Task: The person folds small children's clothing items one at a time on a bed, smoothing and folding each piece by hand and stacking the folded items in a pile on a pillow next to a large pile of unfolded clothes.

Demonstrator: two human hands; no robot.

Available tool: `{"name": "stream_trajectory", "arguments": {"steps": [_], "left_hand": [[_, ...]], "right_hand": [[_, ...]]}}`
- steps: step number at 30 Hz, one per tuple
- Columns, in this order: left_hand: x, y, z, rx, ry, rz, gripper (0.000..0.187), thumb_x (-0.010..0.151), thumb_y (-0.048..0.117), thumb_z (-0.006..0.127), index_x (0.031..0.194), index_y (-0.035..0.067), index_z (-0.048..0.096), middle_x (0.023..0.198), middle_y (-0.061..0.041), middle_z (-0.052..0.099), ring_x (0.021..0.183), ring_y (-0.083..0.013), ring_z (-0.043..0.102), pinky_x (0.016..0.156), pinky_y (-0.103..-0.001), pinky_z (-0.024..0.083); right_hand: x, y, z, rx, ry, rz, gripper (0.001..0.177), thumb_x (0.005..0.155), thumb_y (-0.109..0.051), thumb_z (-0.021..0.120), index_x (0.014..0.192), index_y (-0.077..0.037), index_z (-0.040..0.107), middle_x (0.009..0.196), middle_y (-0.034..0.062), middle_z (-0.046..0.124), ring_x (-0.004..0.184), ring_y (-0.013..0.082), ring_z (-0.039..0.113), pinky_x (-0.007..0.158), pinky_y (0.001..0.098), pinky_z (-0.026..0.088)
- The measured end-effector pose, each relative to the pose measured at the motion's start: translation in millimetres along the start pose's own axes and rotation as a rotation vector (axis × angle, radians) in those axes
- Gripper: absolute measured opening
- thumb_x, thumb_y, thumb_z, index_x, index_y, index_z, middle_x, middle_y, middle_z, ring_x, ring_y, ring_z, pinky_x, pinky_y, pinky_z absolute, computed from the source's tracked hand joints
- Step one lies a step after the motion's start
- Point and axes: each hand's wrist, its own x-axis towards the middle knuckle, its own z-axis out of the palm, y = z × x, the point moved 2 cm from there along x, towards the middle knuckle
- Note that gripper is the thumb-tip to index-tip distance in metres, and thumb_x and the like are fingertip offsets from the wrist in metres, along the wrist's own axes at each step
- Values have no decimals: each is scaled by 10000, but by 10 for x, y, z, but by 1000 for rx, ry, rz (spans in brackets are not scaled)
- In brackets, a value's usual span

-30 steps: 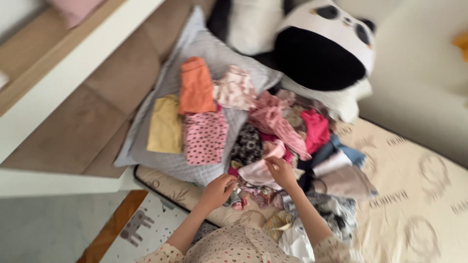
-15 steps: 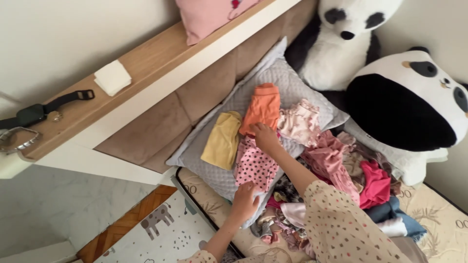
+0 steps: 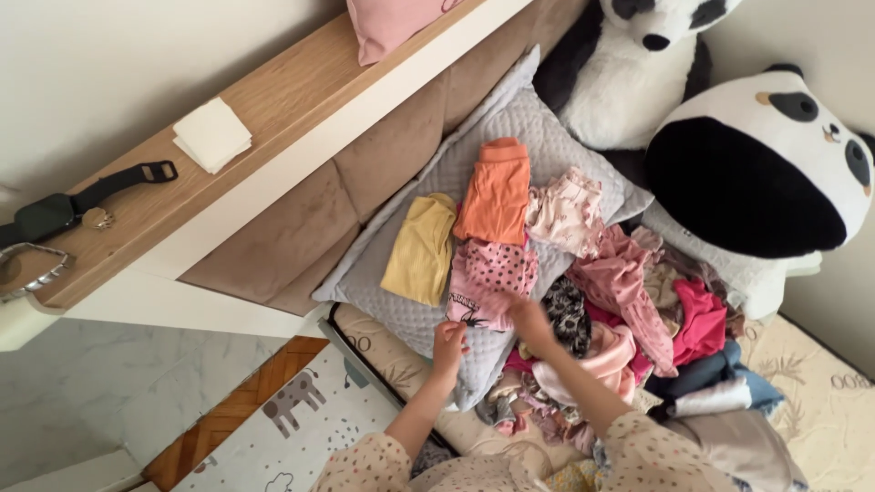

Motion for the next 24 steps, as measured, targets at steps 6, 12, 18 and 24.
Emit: {"name": "stream_trajectory", "arguments": {"steps": [6,12,18,24], "left_hand": [[342,-191,162,-210,123,-326,275,858,273,783,1027,150,604,953,-20,585,783,-136,569,685,-354,559],[663,-288,384,-313,171,-482,193,841,265,822,867,122,695,744,-3,597,620,-140,547,622,-335,493],[284,165,389,-470,185,-392,153,837,113,826,853,102,674,723,11,635,621,-113,581,657,-302,535],[-874,1198,-271,-532,-4,-117,108,898,124,691,972,47,675,847,-41,663,726,-153,618,657,-310,538]], "right_hand": [[126,624,-999,261,277,157,267,948,-149,539,1145,-43,685,711,21,625,605,124,552,536,318,457],[-53,-37,-1998,441,343,238,213,979,-133,539,881,0,674,666,-21,535,616,89,477,565,311,389],[-46,-591,-2214,217,426,41,207,951,-104,554,1056,0,699,735,81,610,649,141,549,602,338,452],[-171,-730,-1107,-219,306,-96,297,970,-125,557,1230,-130,703,1030,143,735,763,260,706,663,393,576]]}}
